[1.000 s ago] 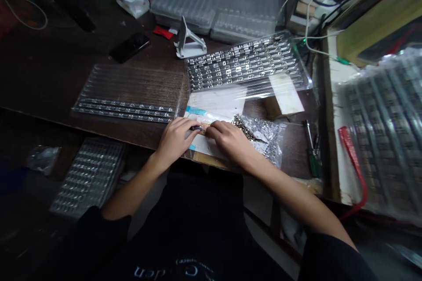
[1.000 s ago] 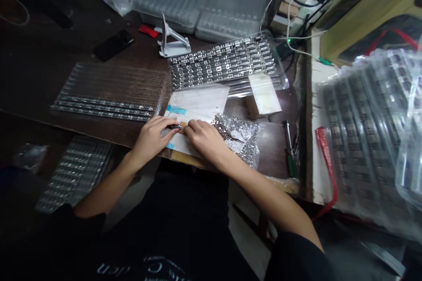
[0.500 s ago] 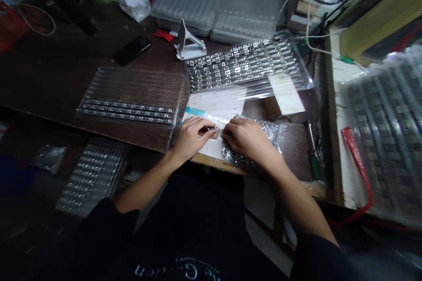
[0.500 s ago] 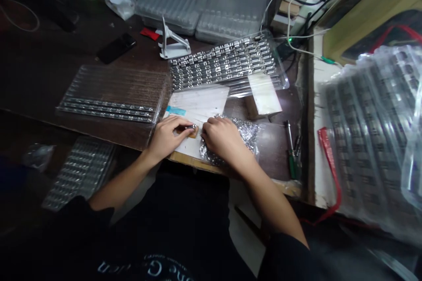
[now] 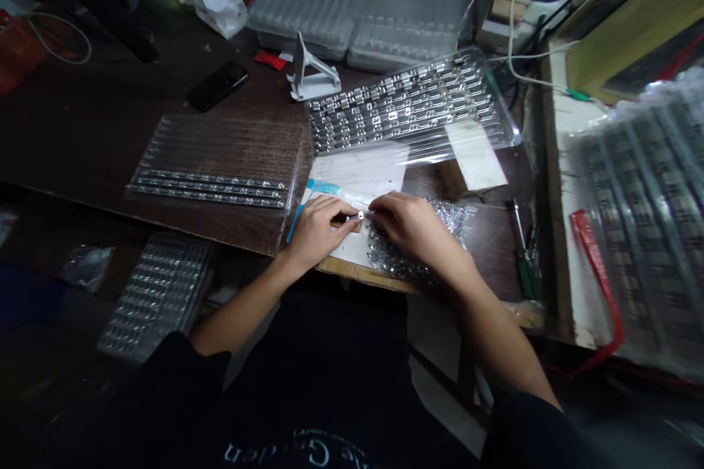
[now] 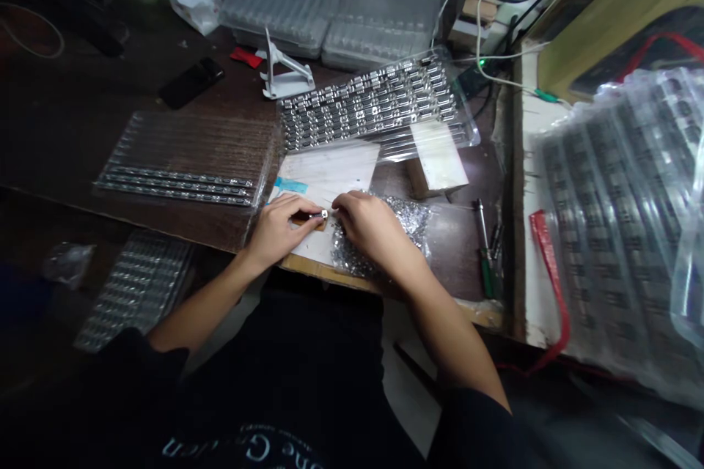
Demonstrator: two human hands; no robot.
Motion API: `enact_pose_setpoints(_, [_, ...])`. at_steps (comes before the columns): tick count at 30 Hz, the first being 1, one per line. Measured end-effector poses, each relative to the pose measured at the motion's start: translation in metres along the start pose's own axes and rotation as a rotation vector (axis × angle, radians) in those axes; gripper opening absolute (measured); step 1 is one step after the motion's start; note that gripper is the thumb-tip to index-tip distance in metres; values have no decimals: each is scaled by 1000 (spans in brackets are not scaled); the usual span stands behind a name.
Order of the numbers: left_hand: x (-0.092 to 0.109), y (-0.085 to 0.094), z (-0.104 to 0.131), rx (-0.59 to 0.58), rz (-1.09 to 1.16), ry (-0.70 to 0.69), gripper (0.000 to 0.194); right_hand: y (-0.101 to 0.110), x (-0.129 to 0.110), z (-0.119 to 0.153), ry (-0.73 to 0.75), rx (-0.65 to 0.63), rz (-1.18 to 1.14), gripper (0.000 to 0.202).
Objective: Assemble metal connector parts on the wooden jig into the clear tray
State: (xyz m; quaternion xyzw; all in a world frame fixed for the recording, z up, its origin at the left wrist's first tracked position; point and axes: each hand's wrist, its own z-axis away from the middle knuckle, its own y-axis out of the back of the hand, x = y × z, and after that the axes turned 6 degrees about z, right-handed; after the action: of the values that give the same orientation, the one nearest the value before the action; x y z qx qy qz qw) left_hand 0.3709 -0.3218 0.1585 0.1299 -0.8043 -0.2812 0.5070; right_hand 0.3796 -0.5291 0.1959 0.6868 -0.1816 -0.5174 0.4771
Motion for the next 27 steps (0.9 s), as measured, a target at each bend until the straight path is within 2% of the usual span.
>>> enact_pose_setpoints(7, [-4, -2, 0, 1, -26, -3, 6, -2, 1, -2, 11, 32, -25, 20])
enact_pose_setpoints(15, [-2, -1, 1, -17, -10, 10, 6, -6, 2, -3, -45, 108, -26, 23])
enact_pose_setpoints(18, [0, 2, 3, 114, 105, 12, 6, -12, -1, -5, -52, 119, 10, 21])
enact_pose_setpoints(21, [-7, 16, 0, 291, 212, 68, 12, -21, -8, -9, 21, 58, -47, 23])
enact_pose_setpoints(23, [-17, 32, -4, 351, 243, 103, 17, -26, -13, -11, 79, 11, -71, 23])
enact_pose_setpoints(27, [-44, 74, -12, 403, 230, 174, 21, -32, -22, -11, 123, -51, 153, 21])
